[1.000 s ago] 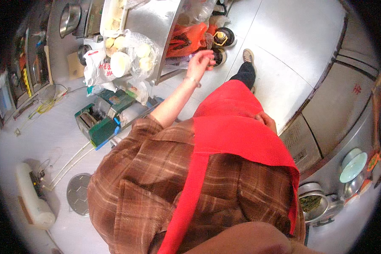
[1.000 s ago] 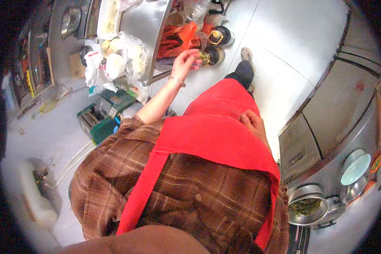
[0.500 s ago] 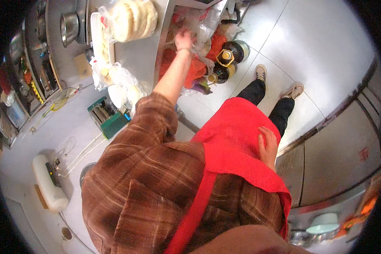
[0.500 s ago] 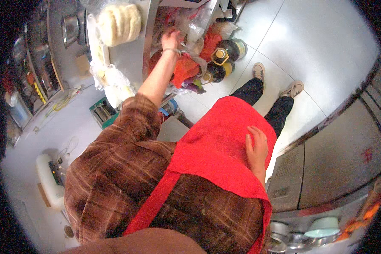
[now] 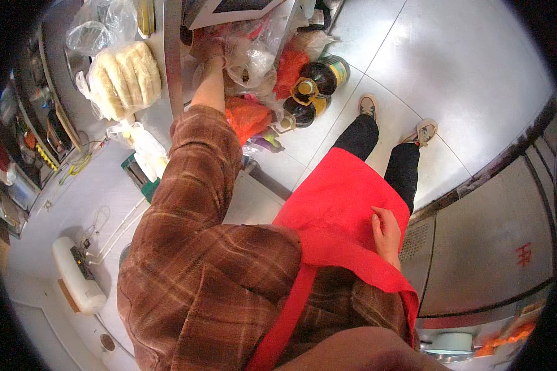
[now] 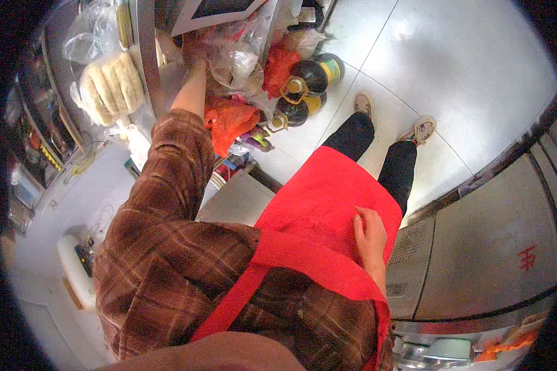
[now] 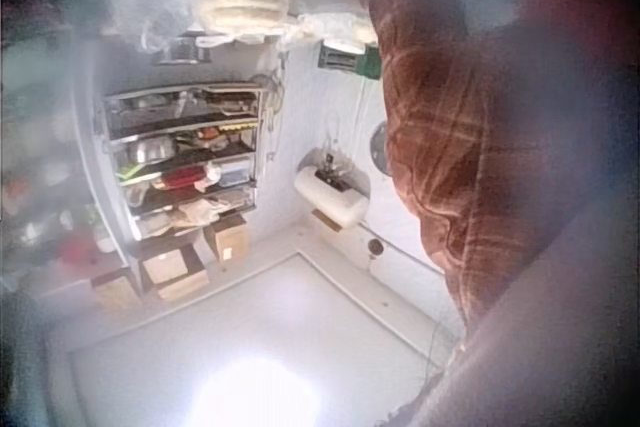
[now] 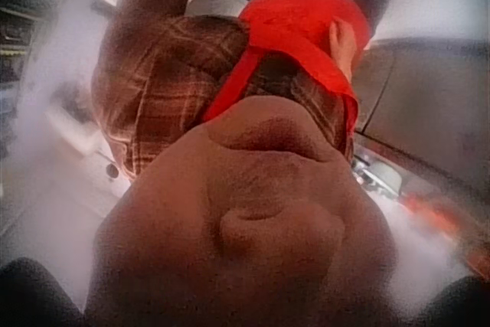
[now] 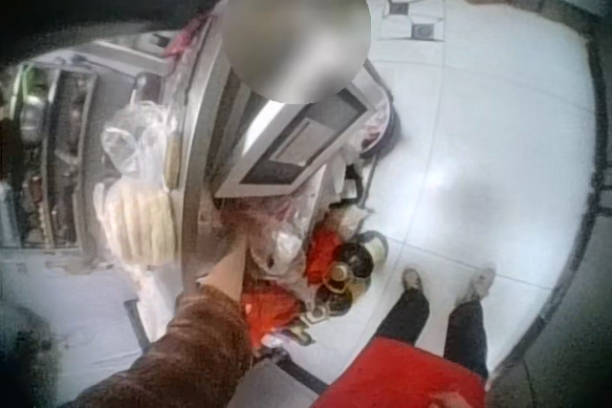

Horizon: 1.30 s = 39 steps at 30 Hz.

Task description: The person scrubs and rinses several purple sweet potatoes under running water in a kitchen sink, then washes a metal bowl and places it on the counter. The person also moves a green bowl and retrieves a small packet from a shelf.

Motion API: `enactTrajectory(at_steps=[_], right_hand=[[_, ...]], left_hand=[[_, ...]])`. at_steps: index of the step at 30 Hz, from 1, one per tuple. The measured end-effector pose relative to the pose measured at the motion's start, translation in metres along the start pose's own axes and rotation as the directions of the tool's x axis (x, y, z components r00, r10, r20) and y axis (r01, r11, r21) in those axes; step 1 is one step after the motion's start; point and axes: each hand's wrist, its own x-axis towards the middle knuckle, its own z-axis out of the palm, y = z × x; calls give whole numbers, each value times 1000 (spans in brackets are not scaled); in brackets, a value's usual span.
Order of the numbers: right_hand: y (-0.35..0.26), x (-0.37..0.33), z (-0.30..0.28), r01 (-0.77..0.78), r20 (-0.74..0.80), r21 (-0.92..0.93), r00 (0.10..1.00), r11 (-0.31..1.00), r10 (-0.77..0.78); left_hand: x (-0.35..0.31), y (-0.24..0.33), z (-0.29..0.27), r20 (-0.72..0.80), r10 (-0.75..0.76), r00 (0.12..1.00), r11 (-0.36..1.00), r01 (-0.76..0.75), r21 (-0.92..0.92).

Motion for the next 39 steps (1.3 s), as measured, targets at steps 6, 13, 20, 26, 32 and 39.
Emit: enactTrajectory(at_steps=[6,13,20,26,32,39], right_hand=[[-8,7,1,-41,59,52,998,998,38],[4,14,3,-97,76,11,993,995,96],[7,19,14,-64,91,-4,994,998,64],[12,21,14,-56,112,-60,992,997,63],[0,25,15,-68,132,-47,988,997,74],[3,28,10,10,184,-97,983,995,8]], left_hand=[[13,1,-12,-7,-2,1000,1000,3,26],[32,-11,9,-93,90,992,996,-87,37],[35,-17,9,-165,163,973,987,-160,32],[39,-27,5,-220,214,952,975,-223,-18],[33,-33,3,-311,238,920,907,-326,-268],[43,-82,-11,11,-134,991,556,85,-827]])
